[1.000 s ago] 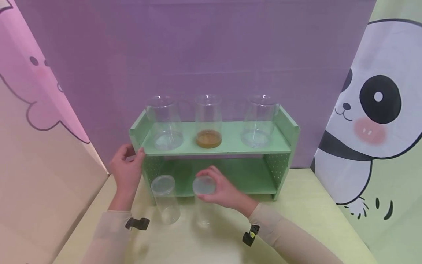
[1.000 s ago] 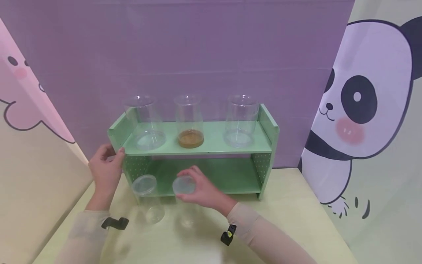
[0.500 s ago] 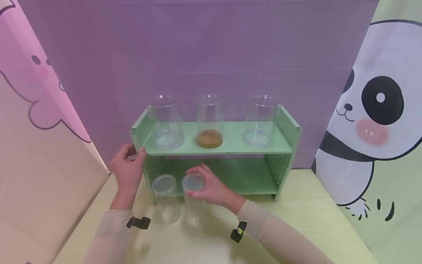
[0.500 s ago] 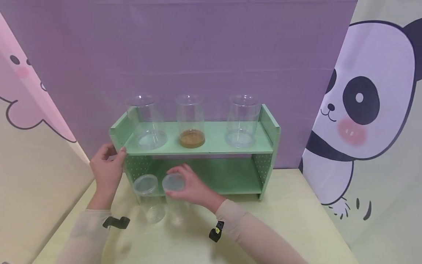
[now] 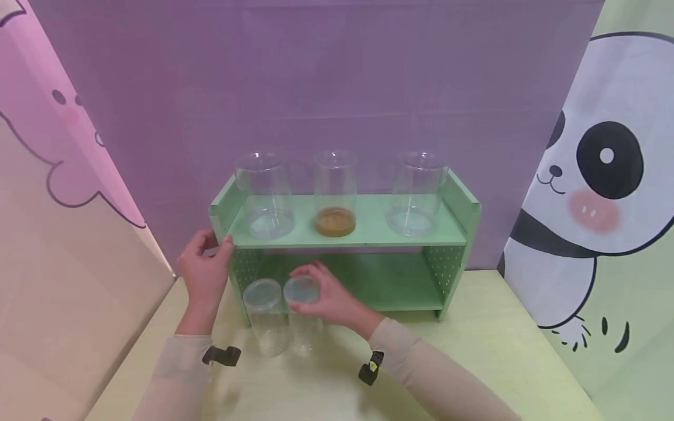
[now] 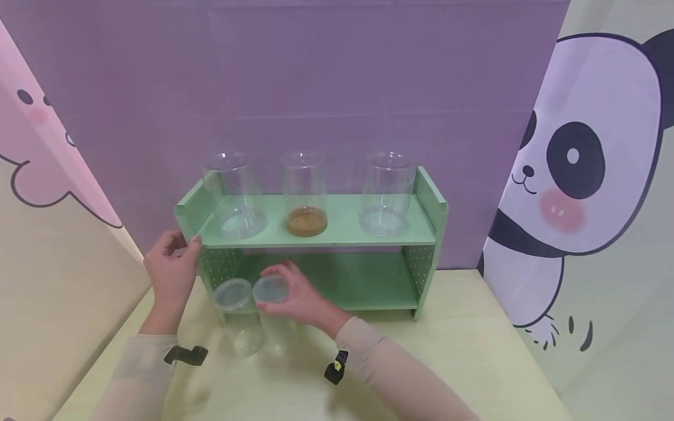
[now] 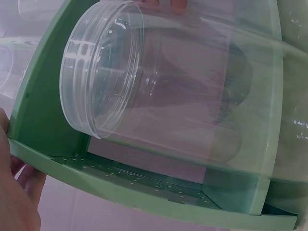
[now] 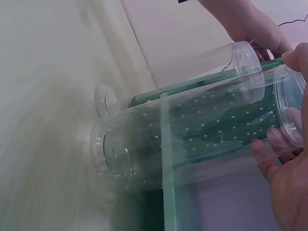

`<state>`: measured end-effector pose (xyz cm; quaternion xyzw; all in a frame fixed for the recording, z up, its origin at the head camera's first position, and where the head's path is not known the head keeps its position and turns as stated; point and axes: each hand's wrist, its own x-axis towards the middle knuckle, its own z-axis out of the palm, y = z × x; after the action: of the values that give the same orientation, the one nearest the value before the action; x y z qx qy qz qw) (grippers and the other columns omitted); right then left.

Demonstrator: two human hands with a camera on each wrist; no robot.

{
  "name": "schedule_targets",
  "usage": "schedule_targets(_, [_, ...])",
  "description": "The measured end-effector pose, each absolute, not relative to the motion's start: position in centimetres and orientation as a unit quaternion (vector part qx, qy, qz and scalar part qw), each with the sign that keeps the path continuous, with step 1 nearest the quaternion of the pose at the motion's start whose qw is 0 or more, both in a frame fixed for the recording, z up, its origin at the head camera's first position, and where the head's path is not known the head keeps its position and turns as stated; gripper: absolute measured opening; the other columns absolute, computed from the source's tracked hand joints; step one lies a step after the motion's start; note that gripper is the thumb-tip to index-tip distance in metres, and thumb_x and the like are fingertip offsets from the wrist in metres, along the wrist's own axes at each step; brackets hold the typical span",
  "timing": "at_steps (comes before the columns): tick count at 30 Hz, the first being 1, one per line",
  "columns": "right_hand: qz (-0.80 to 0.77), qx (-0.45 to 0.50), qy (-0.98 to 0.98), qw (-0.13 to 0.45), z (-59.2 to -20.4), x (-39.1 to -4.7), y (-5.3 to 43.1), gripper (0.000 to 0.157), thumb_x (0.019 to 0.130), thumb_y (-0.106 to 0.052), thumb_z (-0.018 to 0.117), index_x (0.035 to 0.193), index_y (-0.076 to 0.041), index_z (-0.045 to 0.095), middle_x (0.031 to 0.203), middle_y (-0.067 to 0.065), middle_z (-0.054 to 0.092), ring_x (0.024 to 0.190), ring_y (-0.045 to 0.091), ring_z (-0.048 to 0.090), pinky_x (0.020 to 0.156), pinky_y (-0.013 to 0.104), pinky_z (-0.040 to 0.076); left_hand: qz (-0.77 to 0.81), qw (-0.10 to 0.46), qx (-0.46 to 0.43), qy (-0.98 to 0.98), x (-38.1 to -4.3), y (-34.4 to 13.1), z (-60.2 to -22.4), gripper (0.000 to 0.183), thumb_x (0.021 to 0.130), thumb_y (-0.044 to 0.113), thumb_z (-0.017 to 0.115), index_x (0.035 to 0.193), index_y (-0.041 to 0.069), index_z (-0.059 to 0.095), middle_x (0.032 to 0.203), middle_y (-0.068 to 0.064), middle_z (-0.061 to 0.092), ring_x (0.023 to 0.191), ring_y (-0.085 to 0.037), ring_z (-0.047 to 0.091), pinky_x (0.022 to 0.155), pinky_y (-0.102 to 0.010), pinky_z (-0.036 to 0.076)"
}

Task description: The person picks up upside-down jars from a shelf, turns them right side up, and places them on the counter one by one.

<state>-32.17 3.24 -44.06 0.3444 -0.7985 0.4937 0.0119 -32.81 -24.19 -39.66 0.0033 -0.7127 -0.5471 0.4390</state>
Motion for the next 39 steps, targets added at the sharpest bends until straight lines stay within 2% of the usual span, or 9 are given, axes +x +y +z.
schedule_targets(8, [0.503, 0.344, -0.793, 0.008, -45.1, -32.5, 2.7, 0.058, 0.087, -0.019, 0.093, 0.139, -0.017, 0.067, 0.136, -0.001, 0.057, 0.124, 0.019, 0.060, 0.105, 0.034, 0.057, -0.546, 0.438, 0.014, -0.714, -32.8, -24.0, -39.5, 0.017, 0.097, 0.001, 0.075, 0.110, -0.009, 0.077, 0.087, 0.012, 0.064, 0.079, 0.000, 0.066, 0.069, -0.008, 0.057])
schedule_targets(15, [0.508, 0.341, -0.791, 0.009, -45.8, -32.4, 2.4, 0.057, 0.087, -0.016, 0.094, 0.138, -0.015, 0.067, 0.136, -0.001, 0.056, 0.125, 0.019, 0.059, 0.110, 0.037, 0.054, -0.543, 0.444, 0.000, -0.713, -32.8, -24.1, -39.8, 0.014, 0.097, 0.005, 0.079, 0.109, -0.002, 0.081, 0.089, 0.012, 0.066, 0.082, -0.004, 0.068, 0.069, -0.009, 0.058])
schedule_targets(19, [0.513, 0.337, -0.790, 0.007, -45.9, -32.3, 2.2, 0.058, 0.087, -0.013, 0.093, 0.139, -0.014, 0.067, 0.136, -0.001, 0.056, 0.125, 0.018, 0.059, 0.109, 0.036, 0.055, -0.546, 0.446, -0.005, -0.709, -32.7, -24.2, -39.8, 0.013, 0.096, 0.006, 0.079, 0.107, -0.001, 0.081, 0.088, 0.011, 0.067, 0.080, -0.005, 0.070, 0.069, -0.011, 0.059])
schedule_targets(25, [0.520, 0.337, -0.785, 0.009, -46.1, -32.4, 2.1, 0.058, 0.088, -0.011, 0.092, 0.140, -0.012, 0.067, 0.136, 0.000, 0.057, 0.125, 0.018, 0.060, 0.109, 0.034, 0.055, -0.547, 0.443, 0.000, -0.710, -32.8, -24.2, -39.8, 0.015, 0.097, 0.004, 0.078, 0.109, -0.003, 0.080, 0.088, 0.011, 0.066, 0.081, -0.003, 0.068, 0.069, -0.010, 0.059])
schedule_targets(30, [0.521, 0.337, -0.784, 0.010, -46.1, -32.3, 2.2, 0.060, 0.088, -0.014, 0.093, 0.142, -0.012, 0.067, 0.136, -0.001, 0.057, 0.125, 0.018, 0.060, 0.108, 0.034, 0.055, -0.549, 0.442, 0.007, -0.709, -32.0, -23.4, -39.0, 0.016, 0.096, -0.001, 0.075, 0.110, -0.010, 0.078, 0.087, 0.013, 0.064, 0.079, 0.000, 0.066, 0.069, -0.007, 0.057])
schedule_targets(35, [0.525, 0.329, -0.785, 0.006, -46.0, -32.2, 2.5, 0.066, 0.087, -0.018, 0.096, 0.145, -0.010, 0.066, 0.136, -0.003, 0.058, 0.125, 0.018, 0.060, 0.110, 0.037, 0.054, -0.549, 0.437, 0.014, -0.713, -31.7, -23.1, -38.6, 0.017, 0.097, -0.001, 0.074, 0.110, -0.011, 0.077, 0.086, 0.013, 0.063, 0.079, -0.001, 0.066, 0.070, -0.007, 0.057])
schedule_targets(39, [0.535, 0.324, -0.780, 0.009, -46.1, -32.2, 2.7, 0.077, 0.085, -0.019, 0.098, 0.152, -0.011, 0.061, 0.142, 0.001, 0.060, 0.128, 0.018, 0.059, 0.113, 0.039, 0.052, -0.547, 0.437, 0.012, -0.714, -32.4, -23.8, -39.3, 0.017, 0.097, 0.003, 0.077, 0.111, -0.007, 0.079, 0.088, 0.013, 0.064, 0.079, -0.002, 0.067, 0.069, -0.008, 0.057])
